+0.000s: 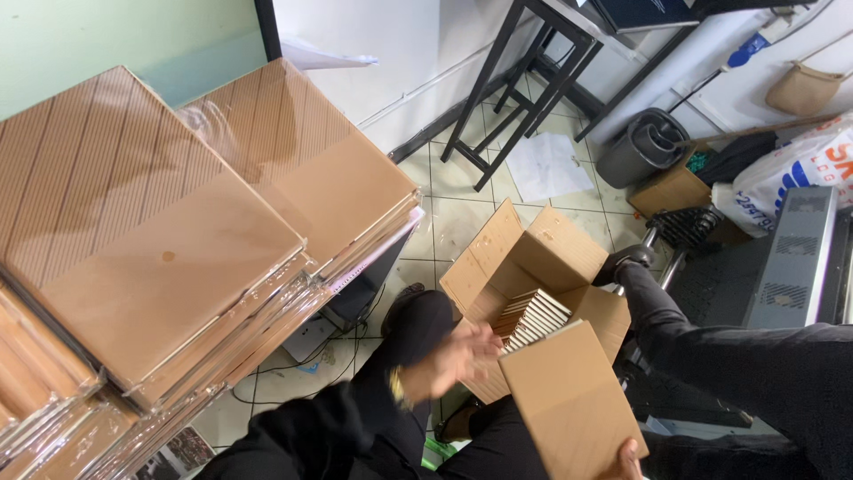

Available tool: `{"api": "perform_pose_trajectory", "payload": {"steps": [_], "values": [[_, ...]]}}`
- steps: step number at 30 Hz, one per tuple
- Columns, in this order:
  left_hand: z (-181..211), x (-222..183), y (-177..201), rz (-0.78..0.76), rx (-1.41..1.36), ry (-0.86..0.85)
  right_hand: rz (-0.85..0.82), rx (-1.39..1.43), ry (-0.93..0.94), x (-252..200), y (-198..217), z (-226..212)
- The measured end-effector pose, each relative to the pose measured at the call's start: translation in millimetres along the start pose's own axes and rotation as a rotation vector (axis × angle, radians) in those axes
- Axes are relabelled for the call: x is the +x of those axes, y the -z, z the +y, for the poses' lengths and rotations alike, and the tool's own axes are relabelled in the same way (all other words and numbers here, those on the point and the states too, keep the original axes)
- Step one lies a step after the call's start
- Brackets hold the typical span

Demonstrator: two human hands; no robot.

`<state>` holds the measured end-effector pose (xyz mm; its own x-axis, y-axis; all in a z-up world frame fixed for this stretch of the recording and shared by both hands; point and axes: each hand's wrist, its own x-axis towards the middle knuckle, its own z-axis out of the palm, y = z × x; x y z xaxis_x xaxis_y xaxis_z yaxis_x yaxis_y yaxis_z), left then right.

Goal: The person unboxes a brown notebook, removes its plastic film by hand, opens it to flip through the pages, and then places it into another cardboard box containing similar notebooks.

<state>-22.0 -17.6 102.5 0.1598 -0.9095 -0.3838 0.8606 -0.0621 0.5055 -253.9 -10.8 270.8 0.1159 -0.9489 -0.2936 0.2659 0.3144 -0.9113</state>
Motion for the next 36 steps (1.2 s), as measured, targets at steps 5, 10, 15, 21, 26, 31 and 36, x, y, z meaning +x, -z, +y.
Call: {"api": "perform_pose_trajectory", "payload": {"steps": [5, 10, 15, 21, 26, 31, 36], "values": [[-61, -67, -25, -0.14, 0.059, 0.149, -0.046, 0.054, 0.15, 112, 76, 85], [-109, -60, 9, 0.14, -0.142, -0.05, -0.261, 0.081, 0.026, 84, 81, 77], [-90, -74, 34, 0.071, -0.174, -0.063, -0.539, -0.091, -0.047, 67, 92, 66], [-51, -101, 3, -0.052, -0.096, -0.137, -0.709, -0.07, -0.155, 46, 62, 52], [-75, -71, 24, 0.22, 0.016, -0.265, -0.774, -0.268, -0.05, 15, 3, 26], [-12, -110, -25, 0.259, -0.218, -0.018, -0.807, -0.245, -0.165, 2, -22, 33], [-6, -112, -16, 0.268, -0.105, -0.097, -0.743, -0.017, -0.288, 16, -13, 64]]}}
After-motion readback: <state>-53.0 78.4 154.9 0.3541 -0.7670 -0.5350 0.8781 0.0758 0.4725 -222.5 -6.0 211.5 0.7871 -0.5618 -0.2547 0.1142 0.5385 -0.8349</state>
